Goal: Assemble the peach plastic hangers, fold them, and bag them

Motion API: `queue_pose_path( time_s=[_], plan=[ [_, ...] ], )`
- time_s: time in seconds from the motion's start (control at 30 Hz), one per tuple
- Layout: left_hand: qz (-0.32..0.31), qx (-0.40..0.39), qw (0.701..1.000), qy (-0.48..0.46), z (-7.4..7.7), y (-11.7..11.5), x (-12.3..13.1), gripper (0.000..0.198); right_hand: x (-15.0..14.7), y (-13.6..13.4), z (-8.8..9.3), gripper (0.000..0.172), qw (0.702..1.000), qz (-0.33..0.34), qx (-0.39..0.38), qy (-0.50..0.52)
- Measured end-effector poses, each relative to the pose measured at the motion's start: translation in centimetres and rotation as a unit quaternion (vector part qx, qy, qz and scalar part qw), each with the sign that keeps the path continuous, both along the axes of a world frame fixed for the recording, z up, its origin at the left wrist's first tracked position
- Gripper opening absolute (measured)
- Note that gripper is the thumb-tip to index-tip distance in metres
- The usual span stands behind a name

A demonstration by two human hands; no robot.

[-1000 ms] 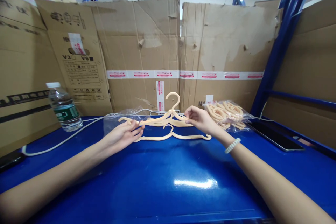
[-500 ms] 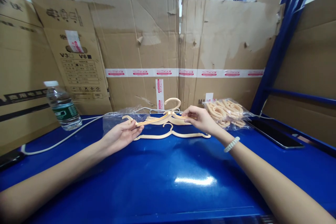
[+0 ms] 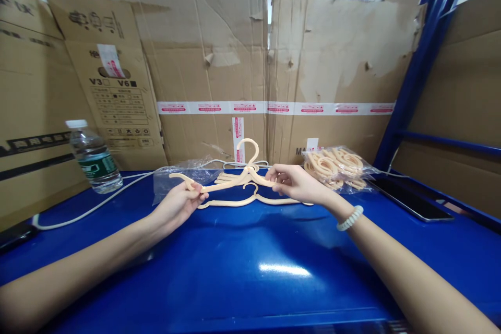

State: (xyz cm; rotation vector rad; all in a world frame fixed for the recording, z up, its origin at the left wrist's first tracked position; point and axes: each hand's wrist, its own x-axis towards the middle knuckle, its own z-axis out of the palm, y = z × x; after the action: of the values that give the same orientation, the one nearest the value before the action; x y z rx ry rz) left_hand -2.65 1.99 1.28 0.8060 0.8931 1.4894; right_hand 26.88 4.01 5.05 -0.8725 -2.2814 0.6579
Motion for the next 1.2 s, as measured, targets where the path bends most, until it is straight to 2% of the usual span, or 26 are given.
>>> queue_pose_path(
  time_s=[0.13, 0.23, 0.37, 0.43, 0.47, 0.53, 0.57, 0.6, 0.63, 0.7, 0.8, 1.03, 1.2],
  plan=[
    [0.032, 0.000, 0.999, 0.008, 0.2, 0.2, 0.0, 0.032, -0.4, -0.4, 0.3, 0.025, 0.999, -0.010, -0.029, 0.030],
    [0.029, -0.007, 0.999, 0.032, 0.5, 0.0, 0.1, 0.027, -0.4, -0.3, 0.3, 0.029, 0.996, -0.011, -0.055, 0.065],
    [-0.014, -0.023, 0.994, 0.103, 0.3, -1.7, 1.0, 0.017, 0.1, 0.3, 0.2, 0.033, 0.992, -0.017, -0.079, 0.095],
    [-0.061, 0.031, 0.980, 0.189, 0.0, -3.1, 1.7, 0.009, 0.3, 0.5, 0.0, 0.035, 0.990, -0.011, -0.102, 0.095],
    [-0.090, 0.126, 0.942, 0.296, -0.3, -3.8, 1.9, 0.006, 0.4, 0.6, -0.1, 0.036, 0.989, -0.005, -0.119, 0.087],
    [-0.122, 0.310, 0.822, 0.461, -0.7, -5.0, 2.1, 0.012, 0.4, 0.6, -0.2, 0.037, 0.986, 0.010, -0.156, 0.053],
    [-0.132, 0.368, 0.761, 0.518, -0.8, -5.4, 2.1, 0.018, 0.4, 0.5, -0.3, 0.037, 0.985, 0.018, -0.170, 0.031],
    [-0.139, 0.399, 0.715, 0.557, -0.9, -5.8, 2.1, 0.022, 0.3, 0.5, -0.4, 0.035, 0.985, 0.023, -0.172, -0.001],
    [-0.146, 0.408, 0.683, 0.588, -1.0, -6.0, 2.0, 0.026, 0.2, 0.4, -0.5, 0.032, 0.986, 0.025, -0.162, -0.039],
    [-0.153, 0.395, 0.649, 0.632, -1.2, -6.0, 1.8, 0.030, 0.1, 0.3, -0.7, 0.025, 0.986, 0.021, -0.121, -0.115],
    [-0.147, 0.390, 0.635, 0.651, -1.3, -5.7, 1.7, 0.030, 0.1, 0.4, -0.9, 0.015, 0.982, 0.001, -0.061, -0.181],
    [-0.131, 0.379, 0.633, 0.662, -1.5, -5.0, 1.7, 0.032, -0.4, 0.4, -1.2, 0.006, 0.971, -0.056, 0.016, -0.230],
    [-0.126, 0.334, 0.607, 0.710, -1.6, -4.9, 1.6, 0.041, -0.9, 0.1, -1.2, 0.004, 0.965, -0.075, 0.023, -0.249]
  ],
)
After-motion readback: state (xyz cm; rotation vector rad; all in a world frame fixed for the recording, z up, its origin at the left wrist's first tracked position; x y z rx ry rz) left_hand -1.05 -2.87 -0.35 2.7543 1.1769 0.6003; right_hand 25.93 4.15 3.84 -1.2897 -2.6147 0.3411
